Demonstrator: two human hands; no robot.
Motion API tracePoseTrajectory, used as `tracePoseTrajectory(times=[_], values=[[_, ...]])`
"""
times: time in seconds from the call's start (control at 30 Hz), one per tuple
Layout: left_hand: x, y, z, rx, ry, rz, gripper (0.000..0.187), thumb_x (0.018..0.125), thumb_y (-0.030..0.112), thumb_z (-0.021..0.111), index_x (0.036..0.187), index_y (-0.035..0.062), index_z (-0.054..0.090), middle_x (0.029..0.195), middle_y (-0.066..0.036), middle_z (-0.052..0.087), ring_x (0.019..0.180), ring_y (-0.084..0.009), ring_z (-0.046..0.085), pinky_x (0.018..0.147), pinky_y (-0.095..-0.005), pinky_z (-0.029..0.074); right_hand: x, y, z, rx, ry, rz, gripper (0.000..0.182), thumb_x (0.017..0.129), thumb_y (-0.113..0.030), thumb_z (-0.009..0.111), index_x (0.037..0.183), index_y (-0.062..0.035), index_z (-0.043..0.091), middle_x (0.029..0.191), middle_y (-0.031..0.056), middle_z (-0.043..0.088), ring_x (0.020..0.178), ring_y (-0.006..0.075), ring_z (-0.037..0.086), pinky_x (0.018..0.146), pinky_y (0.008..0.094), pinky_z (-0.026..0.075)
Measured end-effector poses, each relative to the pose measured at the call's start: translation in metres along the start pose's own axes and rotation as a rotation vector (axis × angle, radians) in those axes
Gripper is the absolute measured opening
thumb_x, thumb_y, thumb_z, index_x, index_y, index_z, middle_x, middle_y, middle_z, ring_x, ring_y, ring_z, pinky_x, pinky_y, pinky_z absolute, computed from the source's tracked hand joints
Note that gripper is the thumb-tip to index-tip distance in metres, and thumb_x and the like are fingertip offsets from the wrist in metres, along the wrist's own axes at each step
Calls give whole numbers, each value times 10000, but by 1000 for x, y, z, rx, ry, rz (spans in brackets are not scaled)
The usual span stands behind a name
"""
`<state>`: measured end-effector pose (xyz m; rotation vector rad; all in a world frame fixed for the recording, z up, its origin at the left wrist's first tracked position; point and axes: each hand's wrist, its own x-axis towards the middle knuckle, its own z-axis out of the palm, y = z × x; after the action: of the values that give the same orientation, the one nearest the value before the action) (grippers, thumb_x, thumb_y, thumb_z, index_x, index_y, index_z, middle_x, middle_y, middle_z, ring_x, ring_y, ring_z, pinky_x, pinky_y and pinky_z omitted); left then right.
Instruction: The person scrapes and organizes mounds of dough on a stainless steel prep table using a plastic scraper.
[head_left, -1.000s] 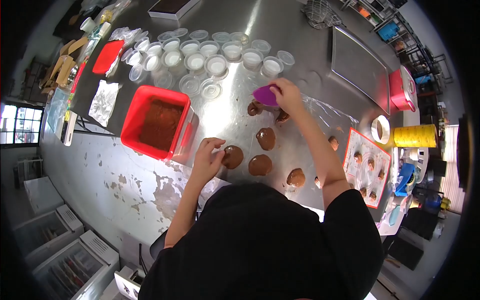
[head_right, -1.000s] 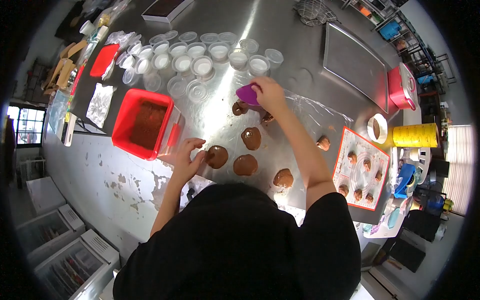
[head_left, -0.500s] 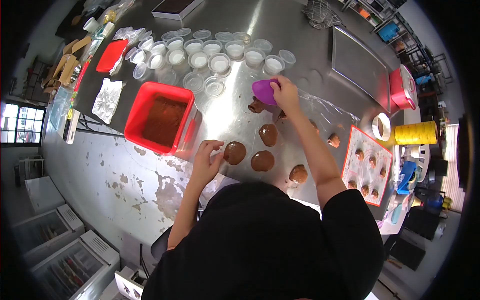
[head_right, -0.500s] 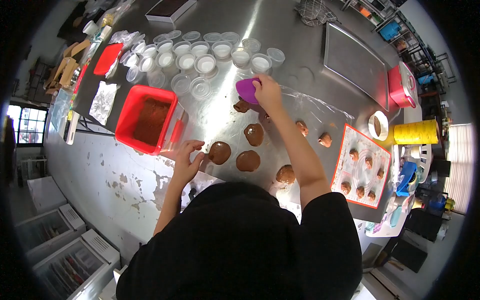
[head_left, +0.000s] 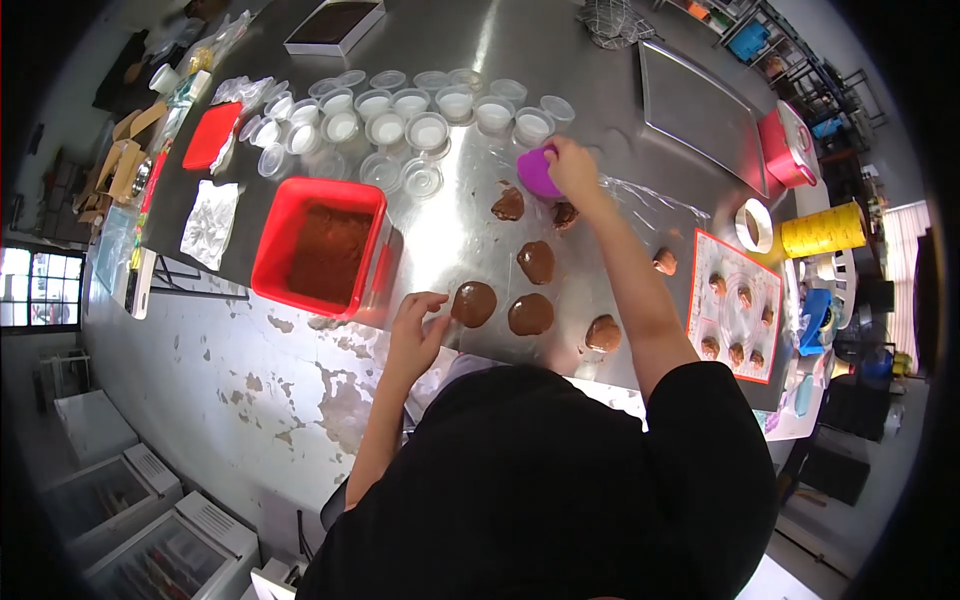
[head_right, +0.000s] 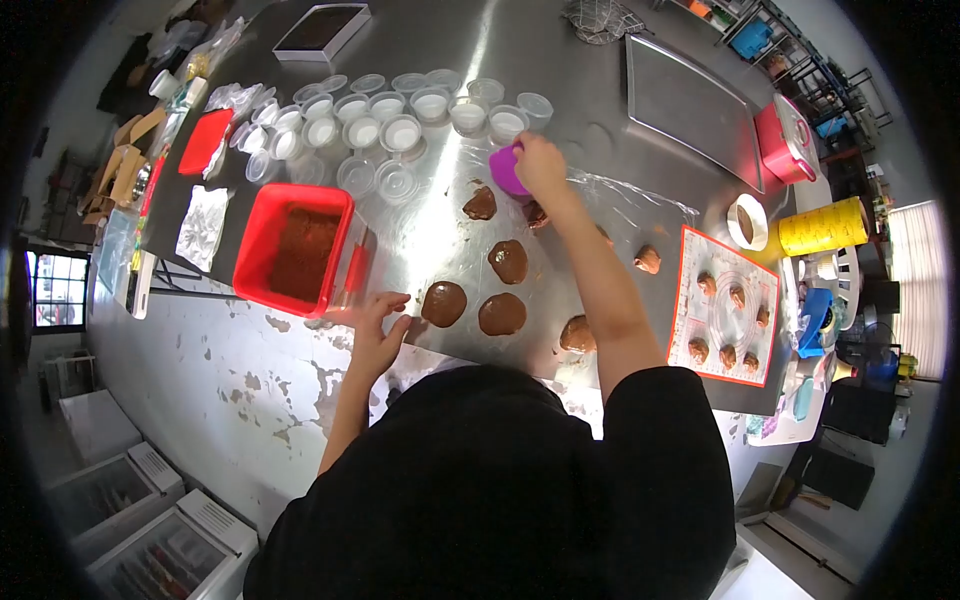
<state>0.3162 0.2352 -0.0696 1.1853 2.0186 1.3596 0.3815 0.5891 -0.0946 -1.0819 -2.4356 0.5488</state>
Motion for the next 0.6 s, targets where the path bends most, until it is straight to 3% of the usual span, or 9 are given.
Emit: tracePoseTrajectory(times=[0.2,0.4,0.5,0.6], values=[[-3,-11,-7,10,-31,17,265,773,14,582,1038,35,589,971,-114,562,866,-230,568,756,-316,463,-53,-50,0,50,12,-41,143,819,-145,568,928,-64,611,925,147,632,839,343,607,740,428,477],[10,-7,-20,3,-82,55,261,782,13,579,1041,45,592,991,-102,538,903,-204,556,673,-279,515,-55,-46,11,70,2,-67,152,816,-147,573,931,-57,617,904,159,633,834,349,600,741,418,474],[11,-3,-29,6,-69,36,260,784,8,579,1040,51,594,990,-97,537,909,-195,554,657,-275,522,-50,-48,-7,106,154,-72,140,816,-153,571,923,-77,621,919,151,634,833,349,607,736,428,477],[8,-12,-34,-9,-74,33,265,781,4,581,1040,55,597,990,-97,541,909,-195,555,644,-274,518,-56,-54,-10,170,136,-19,147,810,-147,574,931,-76,621,912,160,635,838,352,606,738,432,479]])
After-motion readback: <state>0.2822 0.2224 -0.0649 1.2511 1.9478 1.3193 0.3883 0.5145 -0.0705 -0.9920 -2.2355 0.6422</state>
